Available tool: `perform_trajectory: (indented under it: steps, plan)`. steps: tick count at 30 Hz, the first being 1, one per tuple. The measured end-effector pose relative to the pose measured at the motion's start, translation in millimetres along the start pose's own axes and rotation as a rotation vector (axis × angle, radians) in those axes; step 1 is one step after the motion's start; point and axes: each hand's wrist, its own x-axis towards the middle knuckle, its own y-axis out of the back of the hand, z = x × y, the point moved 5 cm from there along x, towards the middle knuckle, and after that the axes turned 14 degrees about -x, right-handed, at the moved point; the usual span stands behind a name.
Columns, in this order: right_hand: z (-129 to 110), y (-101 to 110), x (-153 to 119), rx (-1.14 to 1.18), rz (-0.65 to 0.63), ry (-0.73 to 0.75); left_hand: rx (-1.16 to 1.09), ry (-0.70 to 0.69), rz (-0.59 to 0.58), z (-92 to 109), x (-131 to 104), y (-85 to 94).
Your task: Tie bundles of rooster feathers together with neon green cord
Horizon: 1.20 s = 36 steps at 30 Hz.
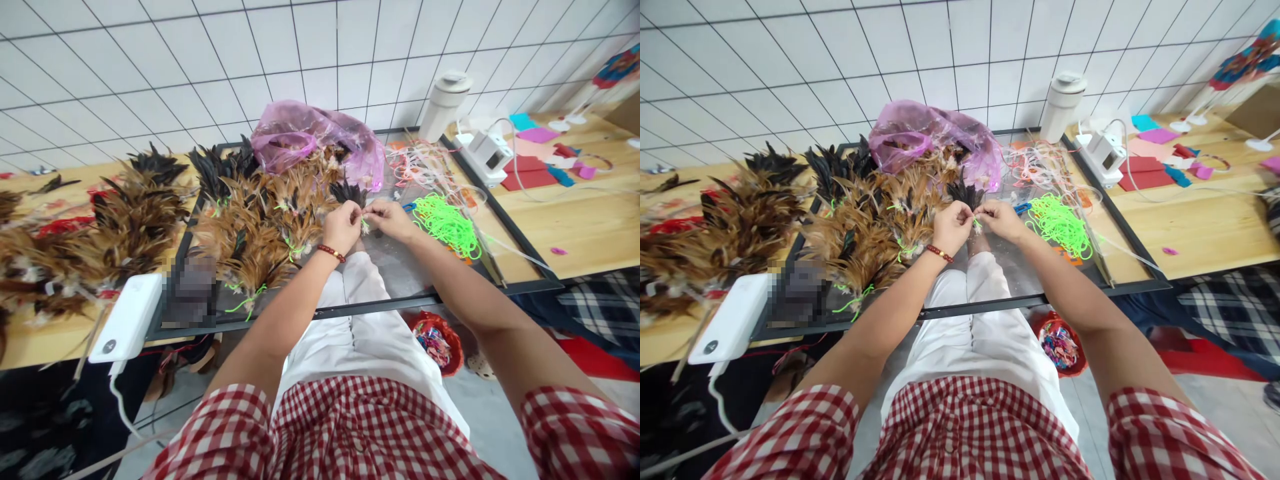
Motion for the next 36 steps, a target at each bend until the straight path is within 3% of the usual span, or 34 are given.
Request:
perform_trajectory:
  steps: [8, 16, 20, 36]
  plan:
    - [-3.5, -0.1, -1.5, 0.027, -0.053, 0.016, 0.119, -0.009, -0.033, 9.2, -0.6, 4.4]
    - [-4.7, 1.5, -1.9, 0.078, -0.111, 0.033, 0.045, -0.024, -0.091, 8.8, 1.4, 1.6]
    - [1.5, 2.1, -0.5, 0.059, -0.091, -0.025, 0.032, -0.023, -0.091, 8.1, 2.2, 1.5]
    - [3.5, -3.7, 3.5, 0.079, -0.122, -0.034, 0.244, -0.133, -0.210, 20.5, -2.1, 1.7]
